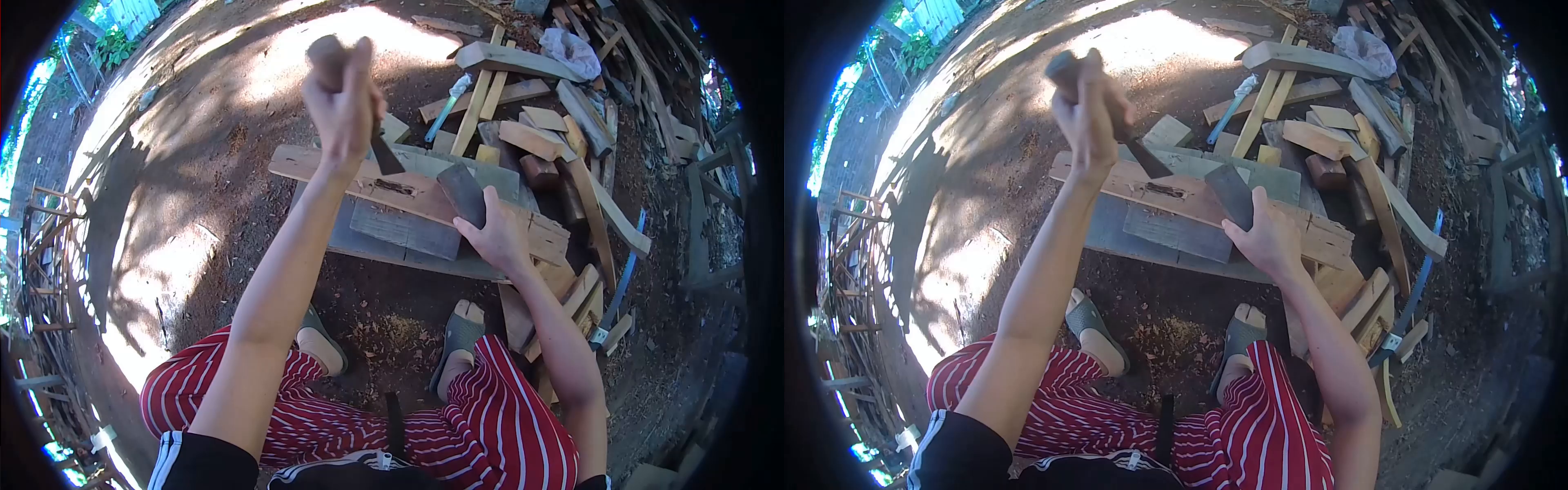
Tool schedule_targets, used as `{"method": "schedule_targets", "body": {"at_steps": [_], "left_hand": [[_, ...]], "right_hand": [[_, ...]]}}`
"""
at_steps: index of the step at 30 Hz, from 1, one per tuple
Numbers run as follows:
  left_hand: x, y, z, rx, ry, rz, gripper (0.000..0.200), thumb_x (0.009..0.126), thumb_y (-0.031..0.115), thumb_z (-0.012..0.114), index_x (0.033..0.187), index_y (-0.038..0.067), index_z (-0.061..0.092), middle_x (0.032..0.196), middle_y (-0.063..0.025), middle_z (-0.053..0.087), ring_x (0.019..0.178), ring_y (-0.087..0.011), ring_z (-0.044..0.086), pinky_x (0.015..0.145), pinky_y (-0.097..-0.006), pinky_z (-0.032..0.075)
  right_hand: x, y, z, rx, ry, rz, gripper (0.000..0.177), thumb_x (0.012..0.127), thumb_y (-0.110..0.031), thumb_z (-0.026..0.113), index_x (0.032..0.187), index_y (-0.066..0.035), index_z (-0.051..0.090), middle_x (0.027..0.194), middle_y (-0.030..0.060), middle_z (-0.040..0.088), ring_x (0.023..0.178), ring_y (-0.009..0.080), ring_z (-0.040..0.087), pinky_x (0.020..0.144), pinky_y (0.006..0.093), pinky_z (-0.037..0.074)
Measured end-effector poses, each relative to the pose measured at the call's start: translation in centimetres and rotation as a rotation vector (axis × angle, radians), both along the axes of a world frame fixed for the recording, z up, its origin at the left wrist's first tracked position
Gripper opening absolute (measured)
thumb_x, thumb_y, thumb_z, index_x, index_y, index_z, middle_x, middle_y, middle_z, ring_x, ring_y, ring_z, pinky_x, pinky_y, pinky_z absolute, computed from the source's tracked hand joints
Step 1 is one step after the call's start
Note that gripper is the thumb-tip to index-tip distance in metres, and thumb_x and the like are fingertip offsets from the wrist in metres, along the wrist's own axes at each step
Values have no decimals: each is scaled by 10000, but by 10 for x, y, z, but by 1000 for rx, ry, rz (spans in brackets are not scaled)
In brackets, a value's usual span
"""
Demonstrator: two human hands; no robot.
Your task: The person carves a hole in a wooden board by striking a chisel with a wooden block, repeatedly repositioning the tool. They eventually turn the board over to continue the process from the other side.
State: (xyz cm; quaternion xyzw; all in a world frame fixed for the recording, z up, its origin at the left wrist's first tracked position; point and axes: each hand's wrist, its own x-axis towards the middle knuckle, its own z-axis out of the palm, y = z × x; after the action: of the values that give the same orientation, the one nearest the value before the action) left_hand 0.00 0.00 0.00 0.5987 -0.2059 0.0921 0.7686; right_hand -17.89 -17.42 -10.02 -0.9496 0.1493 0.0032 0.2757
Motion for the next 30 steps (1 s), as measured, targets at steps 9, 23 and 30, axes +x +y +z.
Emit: {"method": "schedule_targets", "body": {"at_steps": [9, 23, 30], "left_hand": [[-14, -22, -16, 178, -77, -180, 510, 907, 514, 622, 684, 63, 533, 487, -2, 493, 390, -89, 496, 370, -235, 374], [-4, -27, -49, 84, -62, -37, 147, 788, 101, 686, 839, 0, 592, 732, -36, 603, 695, -79, 522, 653, -257, 455], [-5, -31, -49, 186, -243, 55, 181, 763, 136, 676, 831, -2, 581, 700, -70, 605, 663, -116, 561, 642, -291, 480]], "right_hand": [[0, -3, -4, -22, -33, 1, 544, 797, -411, 705, 1089, -47, 427, 842, 245, 657, 810, 443, 648, 703, 533, 493], [17, -12, 46, 131, -348, 1, 546, 803, -399, 708, 1097, 9, 495, 856, 222, 664, 806, 405, 665, 743, 473, 512], [51, 45, 227, 387, -1204, 272, 566, 859, -480, 656, 1159, -21, 517, 857, 68, 632, 740, 169, 621, 725, 335, 517]]}}
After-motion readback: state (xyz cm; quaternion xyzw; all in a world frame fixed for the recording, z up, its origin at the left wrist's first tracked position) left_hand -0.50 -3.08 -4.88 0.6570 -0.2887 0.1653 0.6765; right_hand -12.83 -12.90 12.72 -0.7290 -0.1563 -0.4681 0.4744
